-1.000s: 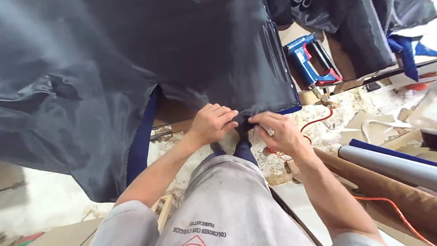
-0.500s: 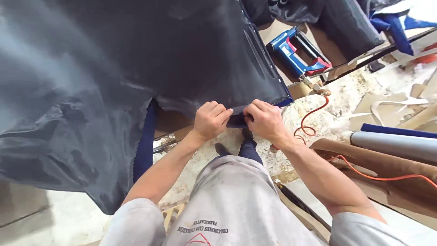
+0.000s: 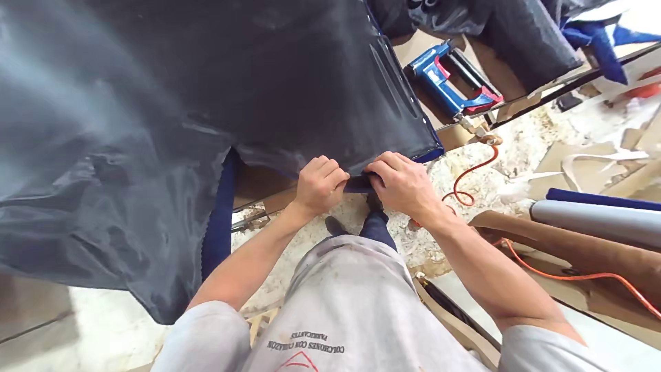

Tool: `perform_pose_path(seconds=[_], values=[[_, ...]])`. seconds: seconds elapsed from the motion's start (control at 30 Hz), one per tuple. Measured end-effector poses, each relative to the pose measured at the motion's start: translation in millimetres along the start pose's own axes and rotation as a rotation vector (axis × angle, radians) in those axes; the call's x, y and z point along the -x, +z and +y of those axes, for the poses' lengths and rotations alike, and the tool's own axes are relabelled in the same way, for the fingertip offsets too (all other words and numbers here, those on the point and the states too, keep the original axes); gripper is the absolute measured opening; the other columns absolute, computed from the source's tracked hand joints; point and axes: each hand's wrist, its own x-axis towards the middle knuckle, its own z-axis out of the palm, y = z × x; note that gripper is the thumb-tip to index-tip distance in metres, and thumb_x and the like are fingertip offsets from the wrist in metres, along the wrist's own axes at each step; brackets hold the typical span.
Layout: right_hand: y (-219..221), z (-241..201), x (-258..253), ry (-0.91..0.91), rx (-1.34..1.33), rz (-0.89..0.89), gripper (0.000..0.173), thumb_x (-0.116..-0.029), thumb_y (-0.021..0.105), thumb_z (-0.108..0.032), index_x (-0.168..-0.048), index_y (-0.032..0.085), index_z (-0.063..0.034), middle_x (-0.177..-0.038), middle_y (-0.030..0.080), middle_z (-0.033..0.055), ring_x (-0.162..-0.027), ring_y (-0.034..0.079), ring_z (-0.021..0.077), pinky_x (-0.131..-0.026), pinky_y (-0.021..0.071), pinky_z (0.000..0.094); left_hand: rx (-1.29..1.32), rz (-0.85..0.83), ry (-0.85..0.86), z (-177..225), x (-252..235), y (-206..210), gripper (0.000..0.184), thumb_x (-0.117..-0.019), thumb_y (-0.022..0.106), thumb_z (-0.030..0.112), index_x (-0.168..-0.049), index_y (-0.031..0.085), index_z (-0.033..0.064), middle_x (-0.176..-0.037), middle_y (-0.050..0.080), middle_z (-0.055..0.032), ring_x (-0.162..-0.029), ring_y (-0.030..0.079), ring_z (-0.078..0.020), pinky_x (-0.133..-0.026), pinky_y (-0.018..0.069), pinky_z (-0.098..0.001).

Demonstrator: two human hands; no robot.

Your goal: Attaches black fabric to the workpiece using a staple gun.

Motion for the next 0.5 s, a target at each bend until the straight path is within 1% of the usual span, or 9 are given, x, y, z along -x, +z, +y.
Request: perform_pose_path(seconds=[0.07, 0.1, 0.13, 0.2, 0.23, 0.27, 0.3, 0.4, 0.5], values=[[13.2, -1.8, 5.4, -0.036, 0.076, 0.168, 0.01, -0.0929, 0.066, -0.013, -0.094, 0.073, -0.006, -0.095, 0.073, 0.0123, -0.083, 0.072, 0.027, -0.063, 0.0584, 0.039, -0.004, 0.01, 0.004, 0.7, 0.1, -0.7, 0.01, -0.0878, 0.072, 0.011, -0.079, 0.074, 0.0064, -0.079, 0.069, -0.009, -0.081, 0.067, -0.0241, -0.072, 0.0548, -0.0372], [20.0, -2.7, 8.9, -0.043, 0.095, 0.236, 0.01, -0.0916, 0.067, -0.012, -0.092, 0.073, -0.0046, -0.093, 0.073, 0.0137, -0.08, 0.072, 0.0273, -0.061, 0.0585, 0.0383, -0.009, 0.001, 0.01, 2.3, 0.4, -1.3, 0.009, -0.0881, 0.072, 0.014, -0.082, 0.075, 0.0074, -0.084, 0.071, -0.009, -0.086, 0.068, -0.024, -0.076, 0.055, -0.038], [25.1, -3.5, 11.6, -0.038, 0.103, 0.284, 0.009, -0.0908, 0.068, -0.012, -0.091, 0.073, -0.0041, -0.092, 0.073, 0.0144, -0.078, 0.072, 0.0272, -0.061, 0.0583, 0.0379, -0.023, -0.018, 0.017, 4.6, 0.2, -1.6, 0.01, -0.0891, 0.072, 0.018, -0.088, 0.076, 0.0087, -0.091, 0.073, -0.0087, -0.092, 0.068, -0.0237, -0.081, 0.0546, -0.0391], [30.8, -5.8, 14.0, -0.017, 0.107, 0.319, 0.009, -0.0904, 0.069, -0.012, -0.091, 0.074, -0.0043, -0.092, 0.073, 0.0146, -0.078, 0.072, 0.0268, -0.061, 0.0582, 0.0373, -0.057, -0.069, 0.035, 9.4, 0.5, -0.9, 0.022, -0.0916, 0.071, 0.026, -0.107, 0.077, 0.0117, -0.104, 0.074, -0.0076, -0.102, 0.068, -0.023, -0.09, 0.053, -0.0403], [32.7, -7.3, 14.5, -0.012, 0.103, 0.325, 0.008, -0.0904, 0.069, -0.012, -0.09, 0.073, -0.0043, -0.092, 0.073, 0.0147, -0.078, 0.072, 0.0268, -0.061, 0.0583, 0.0371, -0.073, -0.091, 0.046, 10.6, 0.6, 0.4, 0.026, -0.094, 0.07, 0.027, -0.114, 0.077, 0.0131, -0.107, 0.073, -0.0071, -0.104, 0.067, -0.0227, -0.093, 0.0518, -0.0401], [34.0, -8.8, 15.1, -0.009, 0.097, 0.328, 0.008, -0.0906, 0.069, -0.011, -0.09, 0.073, -0.0041, -0.092, 0.073, 0.0149, -0.079, 0.072, 0.0267, -0.062, 0.0586, 0.037, -0.095, -0.103, 0.064, 10.5, 1.0, 2.3, 0.025, -0.0964, 0.069, 0.026, -0.117, 0.077, 0.0142, -0.108, 0.073, -0.0068, -0.104, 0.067, -0.0225, -0.094, 0.0514, -0.0396], [34.3, -9.5, 15.4, -0.011, 0.088, 0.329, 0.008, -0.0908, 0.069, -0.01, -0.089, 0.073, -0.0039, -0.092, 0.073, 0.0151, -0.079, 0.072, 0.0267, -0.062, 0.0588, 0.0368, -0.115, -0.109, 0.092, 8.9, 0.8, 3.8, 0.023, -0.0977, 0.068, 0.023, -0.117, 0.078, 0.0143, -0.108, 0.074, -0.0071, -0.104, 0.067, -0.023, -0.094, 0.0514, -0.0394], [26.3, -9.4, 18.5, -0.023, 0.005, 0.268, 0.008, -0.0928, 0.067, -0.008, -0.091, 0.074, -0.0038, -0.092, 0.073, 0.0143, -0.081, 0.072, 0.0249, -0.066, 0.0597, 0.035, -0.146, -0.102, 0.194, 2.4, -1.6, 2.9, 0.022, -0.094, 0.066, 0.008, -0.111, 0.079, 0.0118, -0.1, 0.074, -0.0077, -0.097, 0.068, -0.0241, -0.09, 0.0528, -0.0385], [8.2, -7.5, 25.0, 0.045, -0.17, 0.174, 0.011, -0.093, 0.071, -0.015, -0.095, 0.075, -0.0053, -0.093, 0.072, 0.011, -0.082, 0.07, 0.0187, -0.071, 0.06, 0.0321, -0.138, -0.112, 0.275, -3.1, -1.0, 1.5, 0.021, -0.0942, 0.064, 0.005, -0.109, 0.078, 0.0092, -0.097, 0.074, -0.008, -0.095, 0.068, -0.0243, -0.088, 0.0529, -0.0375]])
